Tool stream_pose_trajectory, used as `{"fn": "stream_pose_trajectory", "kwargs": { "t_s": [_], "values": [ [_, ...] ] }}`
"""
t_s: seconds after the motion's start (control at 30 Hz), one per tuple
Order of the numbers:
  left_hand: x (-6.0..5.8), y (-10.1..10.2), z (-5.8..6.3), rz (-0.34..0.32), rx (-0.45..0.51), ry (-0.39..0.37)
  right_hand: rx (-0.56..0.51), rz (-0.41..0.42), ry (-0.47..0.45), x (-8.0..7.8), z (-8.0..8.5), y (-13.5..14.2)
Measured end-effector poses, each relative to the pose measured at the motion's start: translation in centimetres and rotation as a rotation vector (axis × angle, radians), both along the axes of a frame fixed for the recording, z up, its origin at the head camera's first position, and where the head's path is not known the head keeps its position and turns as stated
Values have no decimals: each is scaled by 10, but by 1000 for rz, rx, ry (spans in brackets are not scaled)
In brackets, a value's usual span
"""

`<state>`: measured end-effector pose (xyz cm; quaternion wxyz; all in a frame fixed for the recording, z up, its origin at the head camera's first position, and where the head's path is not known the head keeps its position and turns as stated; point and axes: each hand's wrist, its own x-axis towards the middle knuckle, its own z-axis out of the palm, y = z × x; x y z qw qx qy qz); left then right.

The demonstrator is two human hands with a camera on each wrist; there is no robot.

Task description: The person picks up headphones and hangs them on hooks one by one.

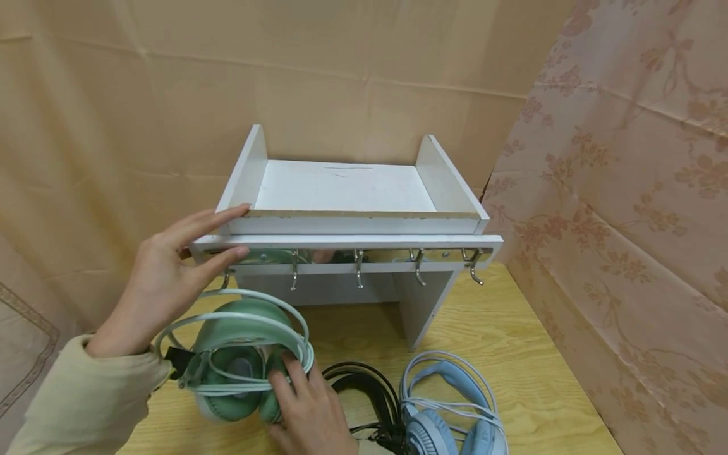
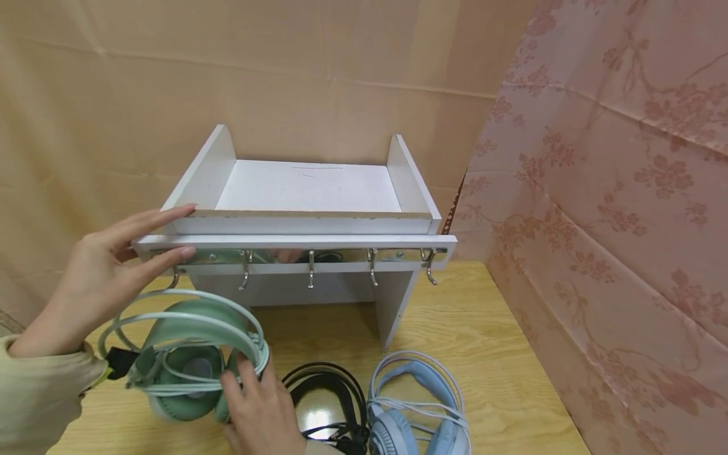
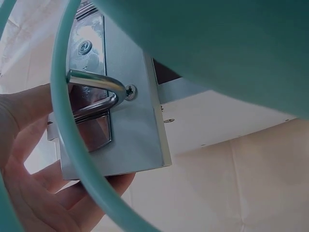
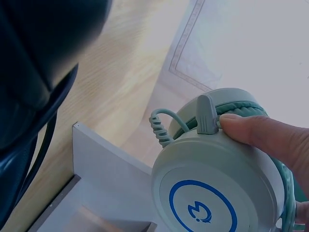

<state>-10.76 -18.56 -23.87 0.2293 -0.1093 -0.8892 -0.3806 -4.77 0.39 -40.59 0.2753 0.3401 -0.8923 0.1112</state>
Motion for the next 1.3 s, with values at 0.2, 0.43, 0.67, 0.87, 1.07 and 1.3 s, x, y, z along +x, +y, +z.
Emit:
{"fn": "stream_pose_trajectory", "kwargs": {
  "t_s": [0.2, 0.43, 0.67, 0.87, 1.07, 1.3],
  "values": [
    [0, 1, -1, -11, 14, -7, -8, 12, -2, -2, 0, 0],
    [-1, 1, 1, -17, 21, -23, -14, 12, -47, -5, 0, 1],
    [-1, 0, -1, -27, 23, -14, -17, 1, -96, -8, -2, 1],
    [0, 0, 1, -40, 38, -7, 18, -12, -99, -8, -2, 0],
    [0, 0, 1, -42, 38, -8, 39, -10, -85, -9, -3, -3],
    [0, -1, -1, -35, 41, -26, 59, 17, -71, -11, -4, -5]
  ]
}}
